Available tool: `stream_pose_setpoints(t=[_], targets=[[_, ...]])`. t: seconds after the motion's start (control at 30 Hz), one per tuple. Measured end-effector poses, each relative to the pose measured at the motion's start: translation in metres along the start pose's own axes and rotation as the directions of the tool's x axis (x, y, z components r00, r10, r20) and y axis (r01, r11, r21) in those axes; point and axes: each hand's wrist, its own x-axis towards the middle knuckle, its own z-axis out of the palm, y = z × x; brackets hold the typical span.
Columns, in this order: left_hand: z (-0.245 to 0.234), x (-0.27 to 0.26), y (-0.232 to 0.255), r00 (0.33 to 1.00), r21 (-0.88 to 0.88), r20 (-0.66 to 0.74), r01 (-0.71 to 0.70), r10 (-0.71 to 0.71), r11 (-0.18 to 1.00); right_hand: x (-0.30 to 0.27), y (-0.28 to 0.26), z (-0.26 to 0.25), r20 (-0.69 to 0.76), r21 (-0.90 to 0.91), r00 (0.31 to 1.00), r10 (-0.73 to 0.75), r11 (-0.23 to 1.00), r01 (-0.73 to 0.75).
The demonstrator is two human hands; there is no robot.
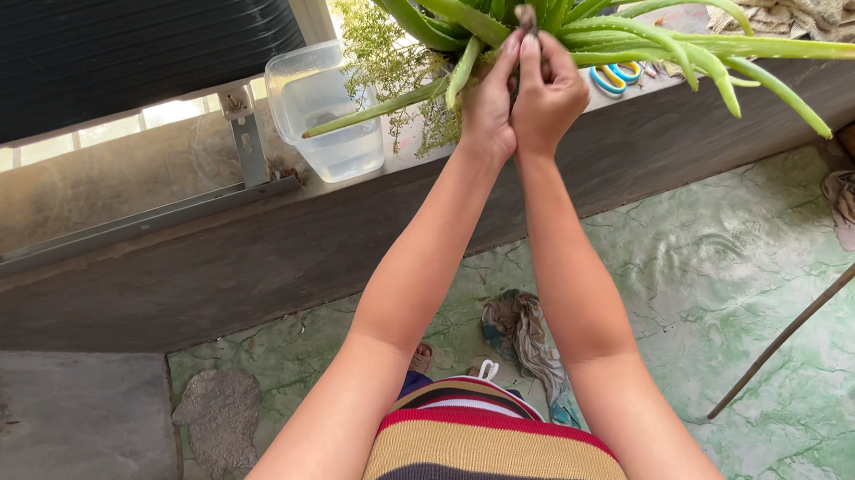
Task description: The person removes dead leaves and debris from potted aloe vera and other plants by hand, placing the discarded material on the ledge.
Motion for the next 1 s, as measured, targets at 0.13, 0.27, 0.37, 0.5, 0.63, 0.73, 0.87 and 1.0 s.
stream_pose_setpoints(t=[0.13, 0.27, 0.37, 0.5, 0.63, 0.73, 0.87, 1.0], targets=[[0.015, -0.016, 0.0, 0.995, 0.023, 0.073, -0.07, 0.068, 0.997, 0.005, -0.02, -0.014, 0.069, 0.037, 0.998, -0.008, 0.999, 0.006], [0.02, -0.054, 0.011, 0.999, 0.107, -0.02, -0.043, 0.045, 0.993, -0.016, -0.014, -0.03, 0.122, 0.053, 0.99, -0.067, 0.997, 0.06], [0.005, -0.074, 0.013, 0.997, 0.301, -0.044, -0.046, 0.062, 0.953, -0.036, 0.005, -0.05, 0.203, 0.081, 0.979, -0.027, 0.997, 0.01], [-0.032, -0.082, -0.026, 0.999, 0.436, -0.018, -0.029, 0.041, 0.9, -0.072, 0.042, -0.083, 0.211, 0.045, 0.977, 0.024, 0.998, -0.035], [-0.047, -0.079, -0.075, 0.975, 0.479, -0.206, 0.172, -0.08, 0.861, -0.08, 0.072, -0.114, 0.157, 0.27, 0.928, 0.337, 0.89, -0.369], [-0.046, -0.056, -0.116, 0.97, 0.52, -0.171, 0.238, -0.173, 0.82, -0.062, 0.093, -0.139, 0.022, 0.219, 0.932, 0.363, 0.907, -0.359], [-0.036, -0.005, -0.182, 0.973, 0.549, -0.009, 0.196, -0.229, 0.813, -0.011, 0.126, -0.171, -0.098, 0.049, 0.981, 0.167, 0.985, -0.163], [-0.015, 0.027, -0.215, 0.972, 0.579, 0.035, 0.168, -0.231, 0.798, 0.054, 0.152, -0.195, -0.079, -0.11, 0.981, 0.18, 0.976, -0.188]])
